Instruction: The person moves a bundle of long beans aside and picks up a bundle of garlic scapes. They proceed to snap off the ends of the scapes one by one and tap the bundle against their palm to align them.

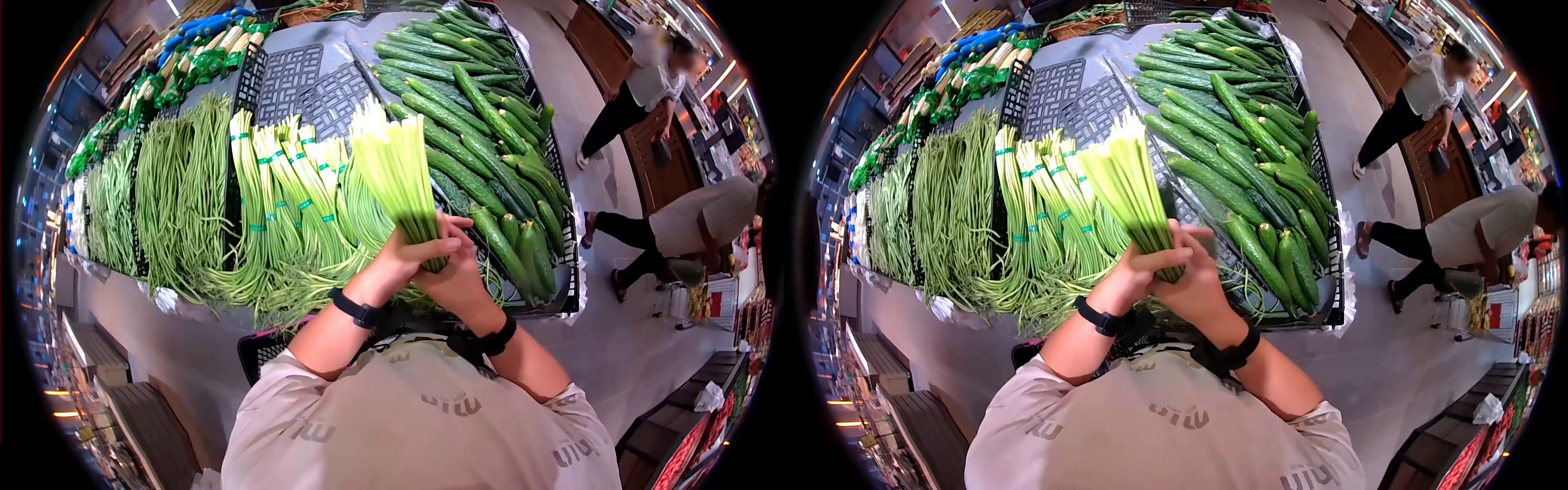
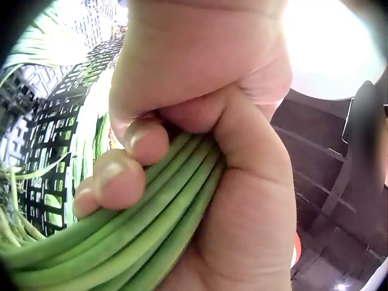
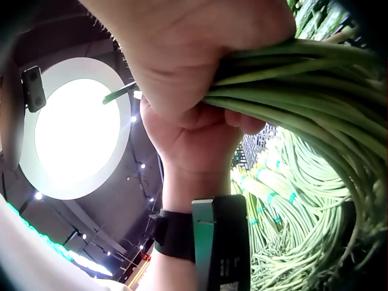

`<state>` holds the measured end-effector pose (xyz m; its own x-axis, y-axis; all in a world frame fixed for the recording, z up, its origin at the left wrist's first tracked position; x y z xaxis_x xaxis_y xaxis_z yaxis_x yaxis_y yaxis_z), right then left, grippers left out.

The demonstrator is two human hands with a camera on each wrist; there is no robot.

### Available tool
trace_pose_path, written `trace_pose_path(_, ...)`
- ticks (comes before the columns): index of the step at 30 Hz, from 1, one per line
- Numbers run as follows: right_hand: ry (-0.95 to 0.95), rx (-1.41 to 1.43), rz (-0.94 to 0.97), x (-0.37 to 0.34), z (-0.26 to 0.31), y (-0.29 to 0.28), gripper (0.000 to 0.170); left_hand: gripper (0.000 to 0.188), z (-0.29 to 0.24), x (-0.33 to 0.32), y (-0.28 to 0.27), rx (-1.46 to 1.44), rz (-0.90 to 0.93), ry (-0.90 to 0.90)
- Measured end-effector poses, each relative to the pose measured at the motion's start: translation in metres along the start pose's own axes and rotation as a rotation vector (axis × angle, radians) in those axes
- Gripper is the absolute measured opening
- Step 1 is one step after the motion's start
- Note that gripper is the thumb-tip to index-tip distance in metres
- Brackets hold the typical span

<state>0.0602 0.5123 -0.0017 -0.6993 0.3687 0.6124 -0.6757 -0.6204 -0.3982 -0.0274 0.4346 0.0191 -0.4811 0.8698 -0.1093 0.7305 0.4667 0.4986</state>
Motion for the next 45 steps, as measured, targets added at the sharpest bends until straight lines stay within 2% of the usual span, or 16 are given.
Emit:
trace_pose_path(2, 0.457, 0.453, 0.253, -0.006, -0.016, 0.005, 0.08, 0.017, 0.005, 0.009, -0.007, 0.028, 0.099, 0.097)
trace_pose_path(3, 0.556, 0.384, 0.466, -0.005, -0.022, -0.004, 0.095, 0.02, 0.003, 0.011, -0.01, 0.136, 0.128, 0.182)
trace_pose_path(6, 0.288, 0.182, 0.607, 0.0, -0.015, -0.047, 0.104, 0.02, -0.011, 0.014, -0.005, 0.163, 0.154, 0.344)
trace_pose_path(7, 0.444, 0.186, 0.622, -0.006, -0.025, -0.061, 0.108, 0.02, -0.018, 0.013, -0.005, 0.115, 0.149, 0.239)
trace_pose_path(10, 0.304, 0.416, 0.147, 0.038, -0.024, -0.095, 0.091, 0.022, -0.019, 0.015, 0.016, -0.024, 0.137, -0.019)
trace_pose_path(13, 0.361, 0.432, 0.135, 0.074, 0.005, -0.103, 0.073, 0.027, -0.024, 0.021, 0.056, 0.0, 0.148, -0.078)
trace_pose_path(16, 0.424, 0.83, 0.062, 0.091, -0.006, -0.092, 0.05, 0.031, -0.003, 0.03, 0.041, -0.05, 0.194, -0.155)
trace_pose_path(23, 0.596, 0.649, -0.009, 0.085, -0.036, -0.092, 0.028, 0.035, -0.004, 0.052, 0.021, -0.209, 0.261, -0.313)
trace_pose_path(24, 0.6, 0.65, -0.015, 0.084, -0.036, -0.088, 0.028, 0.036, -0.004, 0.054, 0.02, -0.291, 0.289, -0.338)
trace_pose_path(26, 0.451, 0.811, -0.324, 0.084, -0.033, -0.082, 0.031, 0.036, -0.004, 0.063, 0.017, -0.321, 0.294, -0.383)
trace_pose_path(28, 0.566, 0.747, -0.373, 0.082, -0.04, -0.086, 0.038, 0.037, -0.007, 0.07, 0.018, -0.231, 0.243, -0.368)
trace_pose_path(30, 0.479, 0.81, -0.504, 0.081, -0.049, -0.086, 0.043, 0.038, 0.002, 0.081, 0.012, -0.167, 0.288, -0.358)
trace_pose_path(32, 0.431, 0.823, -0.702, 0.078, -0.06, -0.084, 0.059, 0.038, 0.004, 0.089, 0.013, -0.106, 0.293, -0.338)
trace_pose_path(38, 0.552, 0.527, -0.002, 0.081, -0.066, -0.071, 0.07, 0.039, 0.014, 0.091, 0.005, -0.174, 0.366, -0.405)
trace_pose_path(41, 0.654, 0.611, -0.191, 0.081, -0.053, -0.076, 0.066, 0.04, 0.01, 0.088, 0.01, -0.182, 0.326, -0.374)
trace_pose_path(45, 0.536, 0.406, -0.195, 0.072, -0.056, -0.082, 0.054, 0.041, 0.016, 0.078, 0.013, -0.293, 0.333, -0.33)
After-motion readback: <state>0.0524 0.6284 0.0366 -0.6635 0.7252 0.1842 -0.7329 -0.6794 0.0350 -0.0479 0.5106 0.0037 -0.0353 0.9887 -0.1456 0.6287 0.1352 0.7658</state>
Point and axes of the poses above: each hand's wrist, its own x-axis towards the middle knuckle, its own y-axis out of the palm, z = x × y, the point moved 2 cm from there along x, towards the middle knuckle, and after that the axes turned 2 degrees about z, right-handed, at the moved point
